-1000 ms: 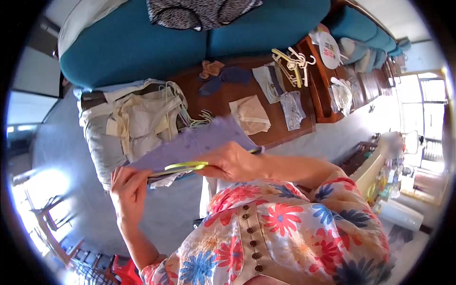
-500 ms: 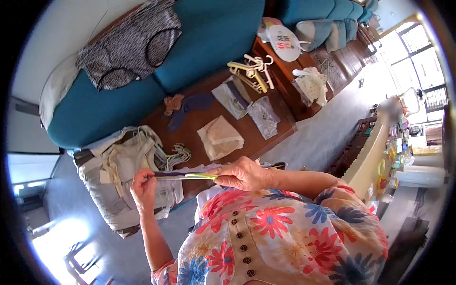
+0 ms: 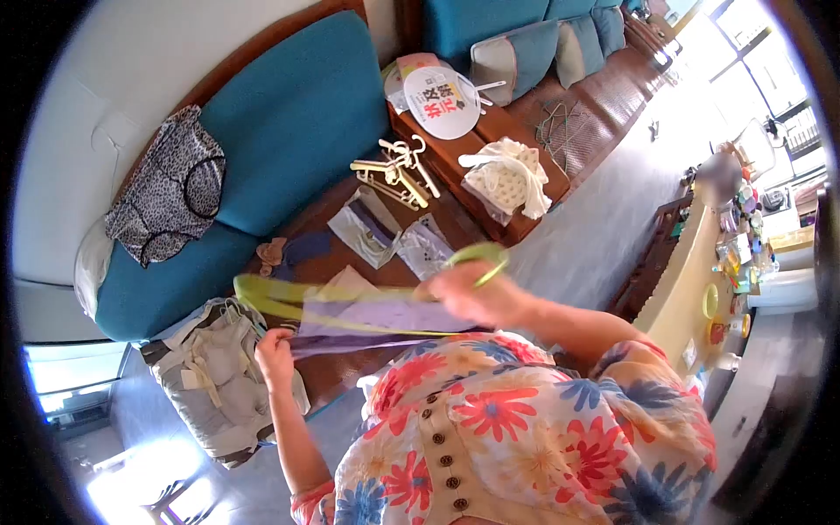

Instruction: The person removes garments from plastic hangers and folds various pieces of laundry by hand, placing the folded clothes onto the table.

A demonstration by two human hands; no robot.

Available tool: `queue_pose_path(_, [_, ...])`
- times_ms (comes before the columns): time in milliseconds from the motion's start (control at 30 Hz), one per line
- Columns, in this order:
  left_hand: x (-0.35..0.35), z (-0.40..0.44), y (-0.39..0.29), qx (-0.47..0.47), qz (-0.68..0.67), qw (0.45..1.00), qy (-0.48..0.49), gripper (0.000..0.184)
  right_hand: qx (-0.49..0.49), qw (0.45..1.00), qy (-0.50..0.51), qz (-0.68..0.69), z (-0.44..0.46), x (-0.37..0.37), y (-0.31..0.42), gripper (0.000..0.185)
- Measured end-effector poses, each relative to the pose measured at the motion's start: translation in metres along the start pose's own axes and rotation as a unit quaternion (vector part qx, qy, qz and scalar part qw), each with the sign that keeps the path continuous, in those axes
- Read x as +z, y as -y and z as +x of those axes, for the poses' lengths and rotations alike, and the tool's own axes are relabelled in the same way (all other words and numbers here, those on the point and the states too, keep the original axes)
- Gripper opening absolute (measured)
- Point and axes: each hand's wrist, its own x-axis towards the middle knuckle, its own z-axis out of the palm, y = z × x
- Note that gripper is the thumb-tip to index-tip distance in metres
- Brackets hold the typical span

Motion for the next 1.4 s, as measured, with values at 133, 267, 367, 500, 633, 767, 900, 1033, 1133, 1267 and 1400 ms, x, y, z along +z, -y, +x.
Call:
queue_pose_path(133, [0.000,-0.015,-0.030,-0.028,-0.108,0.992,0.054,0.025,0.172,0.800,-0.378,0.433,-0.013,-0.120,-0.010,0.029])
queue_pose_path(267, [0.013,-0.029,-0.114,0.067,-0.004,0.995,0.072,0.024,0.059,0.802,-0.464,0.372,-0.038,-0.240,-0.050,0.028])
queue_pose_path(367, [0.008,-0.031,-0.149,0.057,0.014,0.995,0.080,0.022,0.161,0.825,-0.496,0.217,-0.052,-0.347,-0.087,0.033])
queue_pose_path(500, [-0.010,-0.023,-0.164,0.050,0.025,0.995,0.078,0.022,0.288,0.869,-0.382,-0.127,-0.012,-0.486,-0.128,0.060])
queue_pose_path(633, [-0.039,-0.020,-0.175,0.025,-0.032,0.998,0.045,0.020,0.281,0.849,-0.234,-0.381,0.044,-0.428,-0.132,0.074])
queue_pose_path(767, [-0.065,-0.030,-0.189,0.032,-0.085,0.995,0.039,0.018,0.192,0.936,0.024,-0.294,0.096,-0.189,-0.068,0.071])
queue_pose_path(900, [-0.079,-0.052,-0.209,0.091,-0.076,0.990,0.074,0.016,-0.101,0.938,0.261,-0.205,0.122,-0.026,-0.036,0.087])
queue_pose_path(1033, [-0.090,-0.068,-0.209,0.125,-0.096,0.983,0.095,0.012,-0.161,0.899,0.361,-0.188,0.116,0.072,-0.023,0.065])
queue_pose_path(1133, [-0.109,-0.067,-0.190,0.121,-0.038,0.991,0.049,0.020,0.017,0.839,0.525,-0.141,0.115,0.097,-0.024,0.045])
queue_pose_path(1267, [-0.124,-0.007,-0.143,0.155,0.032,0.982,-0.100,0.023,0.130,0.827,0.543,0.065,0.120,0.112,-0.013,0.036])
queue_pose_path(1400, [-0.119,0.016,-0.072,0.175,-0.093,0.953,-0.229,0.025,0.291,0.853,0.417,0.116,0.139,0.117,-0.001,0.036])
